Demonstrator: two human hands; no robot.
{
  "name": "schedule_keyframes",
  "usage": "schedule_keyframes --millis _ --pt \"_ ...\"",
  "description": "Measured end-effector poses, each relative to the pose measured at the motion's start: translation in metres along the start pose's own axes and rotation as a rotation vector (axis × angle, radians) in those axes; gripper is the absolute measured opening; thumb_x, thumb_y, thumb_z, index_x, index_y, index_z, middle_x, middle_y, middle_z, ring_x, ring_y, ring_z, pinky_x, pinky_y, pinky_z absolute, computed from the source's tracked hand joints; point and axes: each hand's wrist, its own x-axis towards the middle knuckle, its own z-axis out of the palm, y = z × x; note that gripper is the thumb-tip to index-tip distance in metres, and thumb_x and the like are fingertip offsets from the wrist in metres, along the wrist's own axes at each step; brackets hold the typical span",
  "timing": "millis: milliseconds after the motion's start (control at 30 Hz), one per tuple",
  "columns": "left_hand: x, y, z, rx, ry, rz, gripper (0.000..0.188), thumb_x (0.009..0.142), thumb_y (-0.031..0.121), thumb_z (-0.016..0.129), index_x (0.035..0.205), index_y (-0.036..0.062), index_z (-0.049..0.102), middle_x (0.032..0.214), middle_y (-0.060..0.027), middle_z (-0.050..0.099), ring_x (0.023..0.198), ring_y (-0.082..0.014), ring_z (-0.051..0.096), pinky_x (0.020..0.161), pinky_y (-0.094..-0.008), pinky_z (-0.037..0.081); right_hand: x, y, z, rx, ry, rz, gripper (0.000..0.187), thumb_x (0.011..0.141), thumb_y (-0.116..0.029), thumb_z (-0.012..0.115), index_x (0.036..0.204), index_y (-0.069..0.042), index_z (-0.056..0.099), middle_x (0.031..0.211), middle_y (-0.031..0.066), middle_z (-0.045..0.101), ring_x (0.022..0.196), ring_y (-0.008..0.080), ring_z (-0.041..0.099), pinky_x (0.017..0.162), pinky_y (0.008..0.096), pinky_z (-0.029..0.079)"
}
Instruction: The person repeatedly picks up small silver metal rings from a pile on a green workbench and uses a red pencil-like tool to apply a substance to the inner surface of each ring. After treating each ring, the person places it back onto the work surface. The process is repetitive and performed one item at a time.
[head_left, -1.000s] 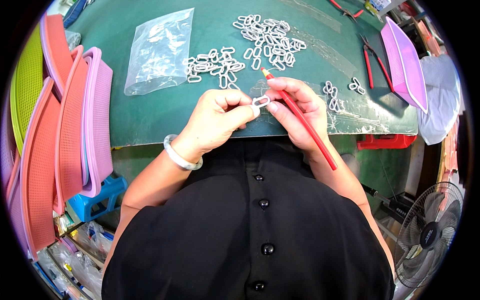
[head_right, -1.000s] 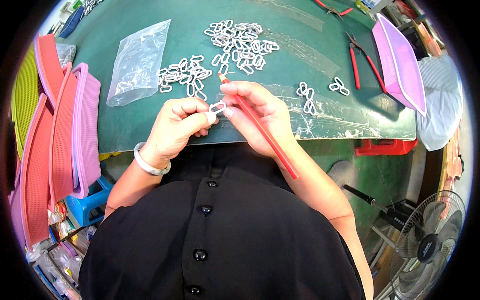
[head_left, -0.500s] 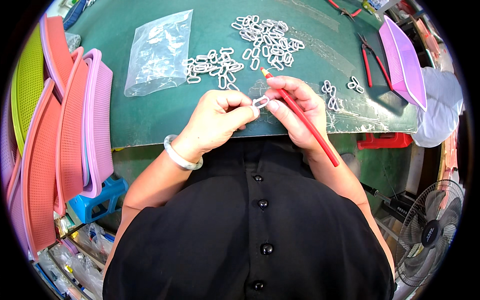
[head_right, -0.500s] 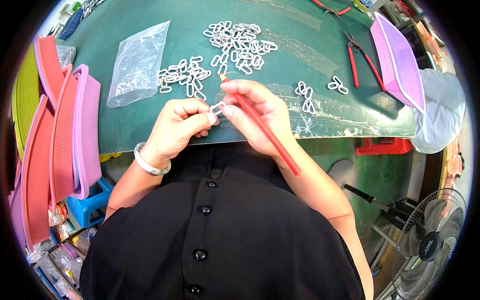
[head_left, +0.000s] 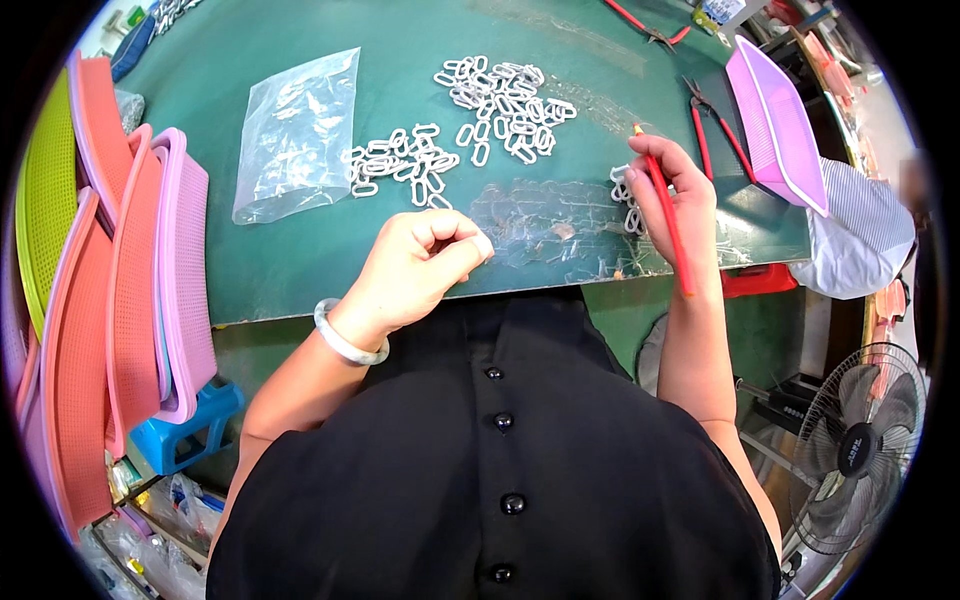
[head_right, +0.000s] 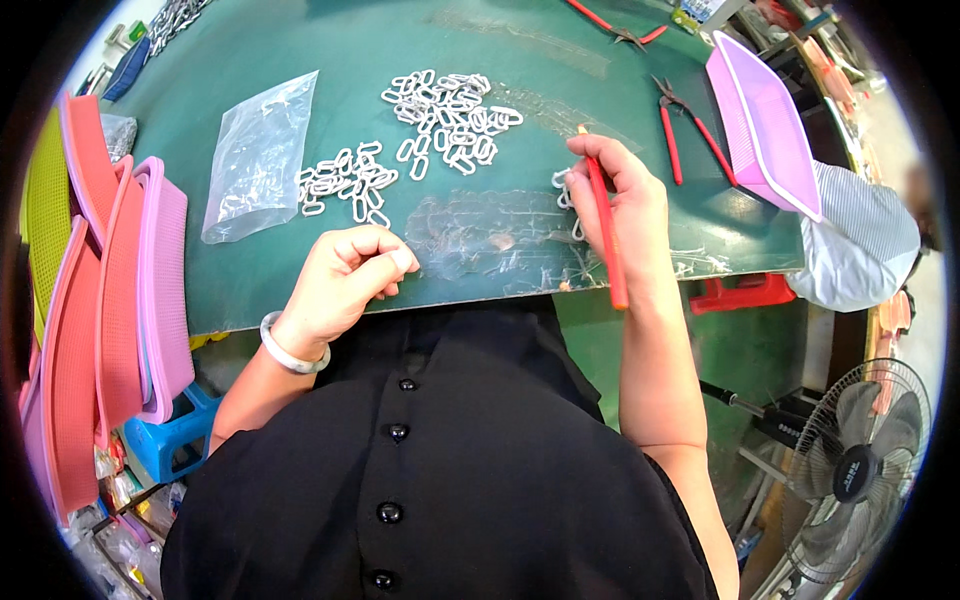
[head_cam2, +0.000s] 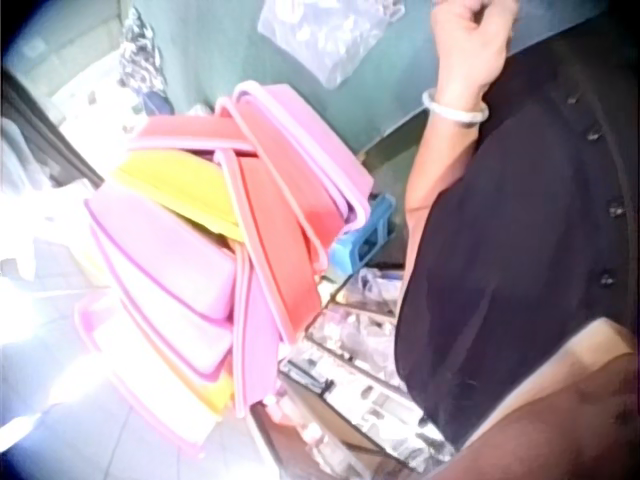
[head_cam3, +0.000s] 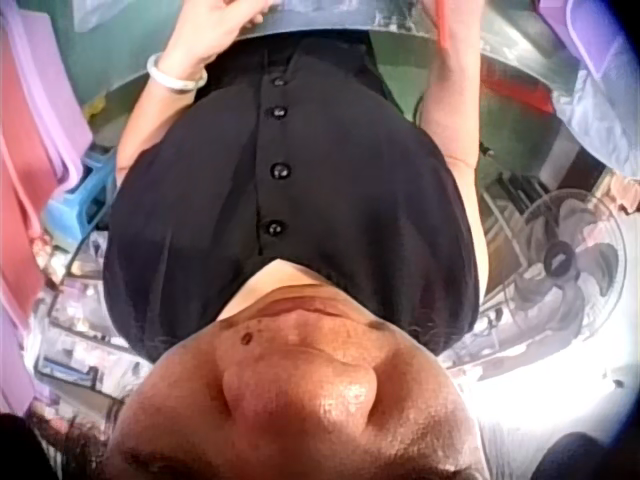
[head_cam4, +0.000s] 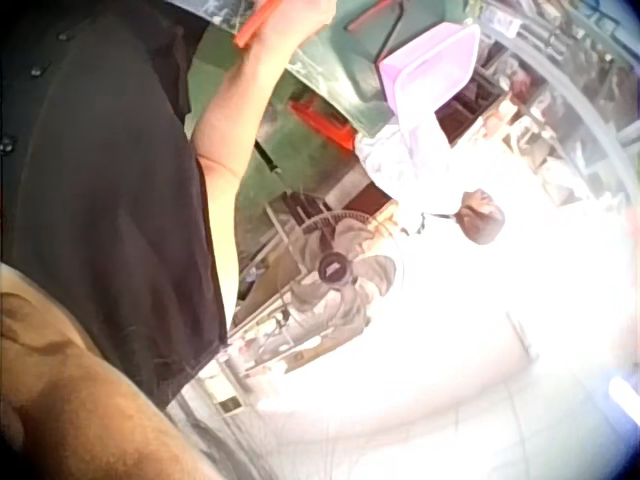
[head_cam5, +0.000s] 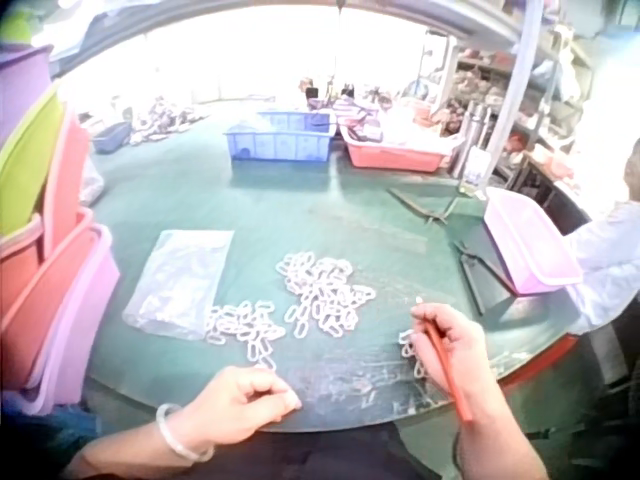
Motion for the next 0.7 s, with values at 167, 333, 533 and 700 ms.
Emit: schedule_keyframes --millis 167,333,533,700 --pt "0.000 -0.002 0.001 -0.039 0.006 0.033 0.013 0.082 0.009 0.054 0.076 -0.0005 0.060 0.069 -0.0001 0.057 0.057 -0.0044 0.047 0.054 -0.0187 0.039 0.009 -0.005 0.001 -0.338 0.076 -0.224 0.024 0.070 -0.003 0.063 0.094 -0.005 0.058 0.080 0.0068 0.059 0.077 0.0223 0.051 0.070 0.0310 0.043" --pt "0.000 -0.004 -0.001 -0.054 0.003 0.040 0.012 0.082 0.009 0.054 0.077 -0.0003 0.060 0.070 -0.0002 0.057 0.058 -0.0042 0.048 0.054 -0.0182 0.039 0.018 -0.012 0.033 -0.245 -0.039 -0.352 0.021 0.071 -0.003 0.062 0.092 -0.005 0.058 0.079 0.0096 0.058 0.079 0.0256 0.052 0.071 0.0320 0.043" --pt "-0.002 -0.006 -0.002 -0.036 0.000 0.088 0.011 0.082 0.008 0.053 0.079 -0.0004 0.060 0.071 -0.0004 0.056 0.059 -0.0045 0.048 0.055 -0.0184 0.040 0.028 -0.020 0.055 -0.382 -0.166 -0.353 0.029 0.068 -0.002 0.063 0.096 -0.007 0.057 0.084 0.0082 0.059 0.085 0.0254 0.052 0.071 0.0329 0.044" --pt "-0.002 -0.008 -0.004 -0.013 -0.009 0.112 0.011 0.082 0.008 0.053 0.080 -0.0008 0.060 0.072 -0.0008 0.056 0.059 -0.0049 0.049 0.055 -0.0190 0.040 0.031 -0.008 0.058 -0.333 -0.099 -0.238 0.026 0.070 0.001 0.059 0.096 -0.007 0.057 0.079 0.0067 0.059 0.074 0.0198 0.056 0.066 0.0282 0.044"
